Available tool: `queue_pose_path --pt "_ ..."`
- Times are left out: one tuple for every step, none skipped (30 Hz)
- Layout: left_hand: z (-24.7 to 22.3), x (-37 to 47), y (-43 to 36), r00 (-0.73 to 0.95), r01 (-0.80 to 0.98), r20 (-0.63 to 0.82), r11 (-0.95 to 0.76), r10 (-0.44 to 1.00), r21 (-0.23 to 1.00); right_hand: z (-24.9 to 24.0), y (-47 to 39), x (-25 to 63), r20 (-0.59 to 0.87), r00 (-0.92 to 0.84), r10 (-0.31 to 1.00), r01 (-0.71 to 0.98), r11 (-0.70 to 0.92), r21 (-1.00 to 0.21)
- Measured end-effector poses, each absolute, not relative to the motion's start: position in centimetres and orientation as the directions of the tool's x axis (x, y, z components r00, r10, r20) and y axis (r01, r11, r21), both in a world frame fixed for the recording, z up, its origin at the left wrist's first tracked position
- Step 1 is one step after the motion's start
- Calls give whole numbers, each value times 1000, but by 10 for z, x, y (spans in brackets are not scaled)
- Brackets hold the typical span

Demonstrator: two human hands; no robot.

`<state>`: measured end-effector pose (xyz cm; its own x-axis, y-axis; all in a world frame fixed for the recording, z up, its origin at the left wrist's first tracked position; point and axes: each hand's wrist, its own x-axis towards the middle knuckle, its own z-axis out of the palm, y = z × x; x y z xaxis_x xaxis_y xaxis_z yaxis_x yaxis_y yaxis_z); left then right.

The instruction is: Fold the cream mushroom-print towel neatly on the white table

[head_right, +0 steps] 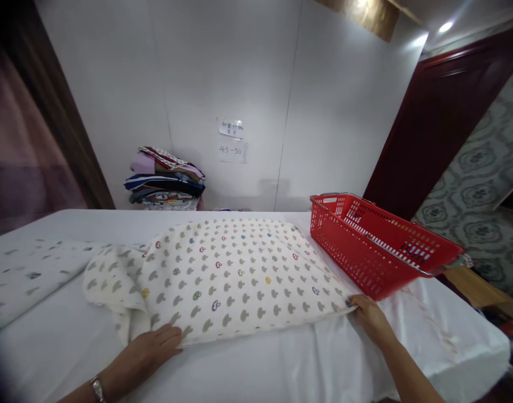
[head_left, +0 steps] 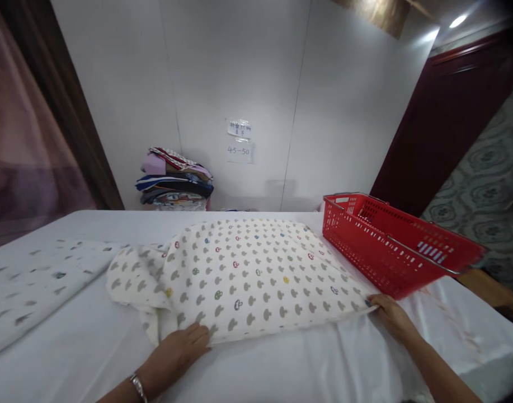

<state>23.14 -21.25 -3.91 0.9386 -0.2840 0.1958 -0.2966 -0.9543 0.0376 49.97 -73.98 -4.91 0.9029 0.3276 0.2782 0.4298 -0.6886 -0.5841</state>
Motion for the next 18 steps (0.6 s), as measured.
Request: queue_pose_path --pt "-39 230 -213 939 -294 199 -955 -280 45 -49 -739 497 277 904 324 427 -688 -588" --pt "-38 230 -214 940 -291 201 -955 -276 50 -48 -737 495 279 905 320 425 -687 -590" --pt "-37 229 -214 940 -290 202 -955 -274 55 -48 -735 493 282 907 314 422 -686 -593" --pt "-34 227 -213 941 -287 204 -956 -270 59 -47 -734 492 289 908 304 419 -682 -599" --pt "-31 225 -212 942 -278 213 -958 -259 63 -46 -732 490 302 909 285 415 -677 -609" --pt "-28 222 -210 943 -265 226 -962 -244 70 -46 -731 489 321 912 255 406 -670 -622" --pt "-25 219 -208 944 -247 246 -966 -222 78 -46 -730 487 345 914 215 396 -660 -639" --pt "-22 215 -205 944 -226 266 -970 -196 88 -46 -729 485 367 914 174 387 -647 -657" --pt "-20 211 -201 944 -208 281 -973 -173 98 -46 -728 484 382 914 140 379 -634 -674" --pt "-20 207 -198 945 -201 282 -974 -164 108 -45 -727 482 381 917 117 366 -625 -689" --pt "-20 203 -195 947 -205 272 -972 -168 115 -45 -726 481 360 927 109 345 -625 -700" --pt "-22 201 -193 950 -215 255 -969 -179 121 -43 -723 480 323 940 108 316 -633 -707" --pt "-25 199 -191 953 -225 233 -966 -193 123 -39 -719 480 289 952 97 282 -644 -711" --pt "-27 198 -191 955 -238 213 -963 -208 125 -33 -713 481 272 960 72 252 -651 -716" --pt "-28 198 -192 956 -246 197 -961 -219 124 -26 -705 482 283 958 32 236 -647 -725" --pt "-28 199 -194 958 -247 183 -962 -222 121 -16 -693 483 328 945 -6 250 -633 -733" --pt "-26 201 -197 961 -242 170 -963 -220 118 -5 -678 484 403 915 -30 304 -608 -733" --pt "-21 203 -200 963 -239 159 -964 -219 114 8 -660 484 490 871 -32 382 -583 -717"
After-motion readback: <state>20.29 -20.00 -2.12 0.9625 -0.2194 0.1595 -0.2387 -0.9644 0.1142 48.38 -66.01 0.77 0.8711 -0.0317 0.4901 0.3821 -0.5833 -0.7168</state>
